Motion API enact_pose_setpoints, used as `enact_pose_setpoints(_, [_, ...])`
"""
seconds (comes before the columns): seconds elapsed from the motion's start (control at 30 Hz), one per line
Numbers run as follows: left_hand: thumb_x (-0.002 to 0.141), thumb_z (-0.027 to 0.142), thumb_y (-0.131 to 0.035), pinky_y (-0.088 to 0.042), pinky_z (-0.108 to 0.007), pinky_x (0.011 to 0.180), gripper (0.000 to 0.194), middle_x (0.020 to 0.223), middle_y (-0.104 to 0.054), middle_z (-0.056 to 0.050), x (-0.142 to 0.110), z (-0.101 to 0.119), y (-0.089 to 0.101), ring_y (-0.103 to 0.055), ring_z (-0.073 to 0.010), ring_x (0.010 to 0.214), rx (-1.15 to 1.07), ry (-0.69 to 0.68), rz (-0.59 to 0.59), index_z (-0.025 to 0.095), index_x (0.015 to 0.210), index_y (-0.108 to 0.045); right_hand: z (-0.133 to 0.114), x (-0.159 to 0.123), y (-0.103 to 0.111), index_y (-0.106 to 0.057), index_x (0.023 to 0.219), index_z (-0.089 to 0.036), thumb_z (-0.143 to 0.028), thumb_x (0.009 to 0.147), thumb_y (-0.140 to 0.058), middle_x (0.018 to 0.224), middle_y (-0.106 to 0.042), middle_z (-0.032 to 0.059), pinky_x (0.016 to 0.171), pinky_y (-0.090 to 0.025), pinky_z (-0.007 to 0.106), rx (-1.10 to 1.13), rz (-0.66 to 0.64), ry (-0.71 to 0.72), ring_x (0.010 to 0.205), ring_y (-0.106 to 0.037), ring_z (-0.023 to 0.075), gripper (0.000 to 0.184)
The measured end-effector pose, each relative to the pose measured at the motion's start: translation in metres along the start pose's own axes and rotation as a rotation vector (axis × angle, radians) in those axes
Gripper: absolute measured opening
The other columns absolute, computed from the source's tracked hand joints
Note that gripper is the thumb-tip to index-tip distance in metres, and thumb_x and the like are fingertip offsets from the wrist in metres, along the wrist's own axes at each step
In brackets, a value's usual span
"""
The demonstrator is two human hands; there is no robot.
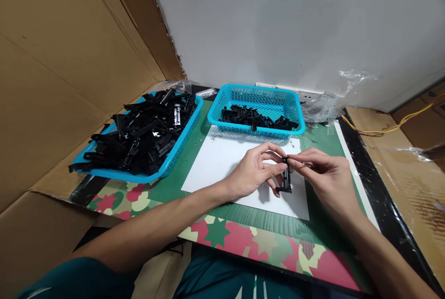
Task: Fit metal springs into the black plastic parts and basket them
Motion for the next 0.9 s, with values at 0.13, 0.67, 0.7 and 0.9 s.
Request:
enact_pose_setpoints(0.13, [0.086,0.042,-0.085,-0.065,-0.027,0.050,0.045,0.090,-0.065,-0.001,0.000,0.001,0.001,-0.071,-0.0132,0.058,-0.007,0.005,0.006,0.018,0.111,-0.057,-0.008,-0.002,0.000,-0.087,0.102,-0.026,-0.030,0.093,-0.078,0.088,-0.076,0.0061,0.056,-0.047,0.028,-0.091,-0.008,0.058,0.075,-0.067,0.0179,0.014])
enact_pose_setpoints(0.67, [0.090,0.043,-0.081,-0.064,-0.027,0.049,0.043,0.094,-0.069,-0.003,-0.002,-0.004,0.003,-0.071,-0.0138,0.053,0.044,0.041,-0.011,0.018,0.116,-0.056,-0.034,-0.009,0.007,-0.082,0.090,-0.020,-0.024,0.093,-0.077,0.082,-0.071,0.0013,0.048,-0.040,0.027,-0.359,0.075,0.267,0.056,-0.054,0.0104,0.007])
enact_pose_setpoints(0.7, [0.089,0.043,-0.082,-0.065,-0.027,0.049,0.044,0.094,-0.068,-0.003,-0.002,-0.004,0.002,-0.071,-0.0137,0.053,0.047,0.040,-0.008,0.018,0.116,-0.056,-0.036,-0.010,0.007,-0.081,0.089,-0.020,-0.023,0.093,-0.077,0.082,-0.071,0.0013,0.048,-0.040,0.027,-0.363,0.073,0.278,0.056,-0.053,0.0102,0.007])
enact_pose_setpoints(0.9, [0.086,0.044,-0.084,-0.065,-0.026,0.049,0.046,0.095,-0.066,-0.002,-0.002,-0.001,0.002,-0.071,-0.0123,0.056,0.058,0.021,0.006,0.018,0.113,-0.058,-0.039,-0.010,0.006,-0.084,0.094,-0.019,-0.016,0.092,-0.075,0.083,-0.073,0.0021,0.047,-0.039,0.025,-0.387,0.050,0.319,0.053,-0.051,0.0089,0.009])
Point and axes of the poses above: each hand's wrist, its own x-axis towards the middle knuckle, its own y-axis out of the back of the hand, z = x × y, the point moved 10 cm from there along x, towards the middle knuckle
